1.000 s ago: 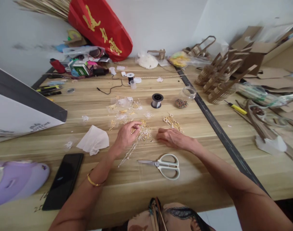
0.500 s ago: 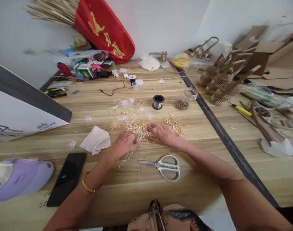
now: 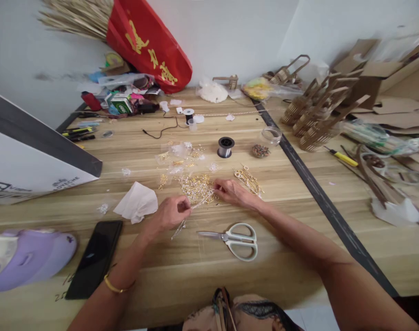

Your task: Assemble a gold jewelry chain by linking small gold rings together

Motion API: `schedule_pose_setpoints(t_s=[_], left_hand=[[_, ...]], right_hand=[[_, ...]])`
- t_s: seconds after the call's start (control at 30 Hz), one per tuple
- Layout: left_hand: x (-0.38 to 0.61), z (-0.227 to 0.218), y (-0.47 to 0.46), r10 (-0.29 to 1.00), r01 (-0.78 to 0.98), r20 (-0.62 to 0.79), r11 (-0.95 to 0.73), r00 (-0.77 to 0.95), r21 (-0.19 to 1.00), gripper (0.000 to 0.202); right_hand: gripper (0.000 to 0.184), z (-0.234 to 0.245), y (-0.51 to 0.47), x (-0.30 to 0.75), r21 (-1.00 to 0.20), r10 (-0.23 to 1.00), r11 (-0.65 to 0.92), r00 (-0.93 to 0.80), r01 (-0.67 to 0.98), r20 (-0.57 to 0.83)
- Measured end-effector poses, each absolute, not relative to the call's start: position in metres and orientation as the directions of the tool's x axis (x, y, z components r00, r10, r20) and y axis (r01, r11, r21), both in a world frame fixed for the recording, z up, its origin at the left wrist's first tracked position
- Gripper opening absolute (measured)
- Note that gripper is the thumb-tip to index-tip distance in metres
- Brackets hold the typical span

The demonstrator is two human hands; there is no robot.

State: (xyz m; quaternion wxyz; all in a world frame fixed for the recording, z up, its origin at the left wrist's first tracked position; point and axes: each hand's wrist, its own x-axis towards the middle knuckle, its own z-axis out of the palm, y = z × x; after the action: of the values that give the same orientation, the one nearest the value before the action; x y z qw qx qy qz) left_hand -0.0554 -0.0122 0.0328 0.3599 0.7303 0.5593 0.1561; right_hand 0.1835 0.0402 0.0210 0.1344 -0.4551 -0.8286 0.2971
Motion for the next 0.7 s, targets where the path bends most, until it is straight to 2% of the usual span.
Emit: schedule_pose_setpoints(t_s=[0.1, 0.2, 0.37, 0.43, 0.53, 0.7], left_hand=[[-0.059, 0.037, -0.01, 0.929, 0.505, -0.187, 0.0, 0.32, 0.863, 0.017], [-0.062, 0.041, -0.007, 0.938, 0.299, -0.176, 0.083, 0.3, 0.951, 0.02], [-0.068, 0.044, -0.004, 0.934, 0.112, -0.127, 0.095, 0.333, 0.989, 0.019], [-0.068, 0.045, -0.003, 0.913, 0.128, -0.154, 0.113, 0.379, 0.985, 0.02], [-0.067, 0.05, -0.003, 0.881, 0.24, -0.215, 0.121, 0.42, 0.963, 0.022], [-0.067, 0.051, -0.002, 0.865, 0.422, -0.26, 0.063, 0.429, 0.904, 0.023]], right_hand=[[0.008, 0.016, 0.041, 0.191, -0.782, 0.845, 0.308, -0.534, 0.542, -0.037], [0.009, 0.01, 0.041, 0.199, -0.907, 0.834, 0.147, -0.542, 0.395, -0.101], [0.02, 0.009, 0.032, 0.209, -0.964, 0.774, -0.093, -0.591, 0.248, -0.226], [0.027, 0.011, 0.027, 0.212, -0.966, 0.773, -0.132, -0.587, 0.223, -0.242], [0.034, 0.012, 0.022, 0.217, -0.963, 0.789, -0.158, -0.558, 0.218, -0.256], [0.026, 0.01, 0.019, 0.228, -0.949, 0.816, -0.211, -0.492, 0.234, -0.303]])
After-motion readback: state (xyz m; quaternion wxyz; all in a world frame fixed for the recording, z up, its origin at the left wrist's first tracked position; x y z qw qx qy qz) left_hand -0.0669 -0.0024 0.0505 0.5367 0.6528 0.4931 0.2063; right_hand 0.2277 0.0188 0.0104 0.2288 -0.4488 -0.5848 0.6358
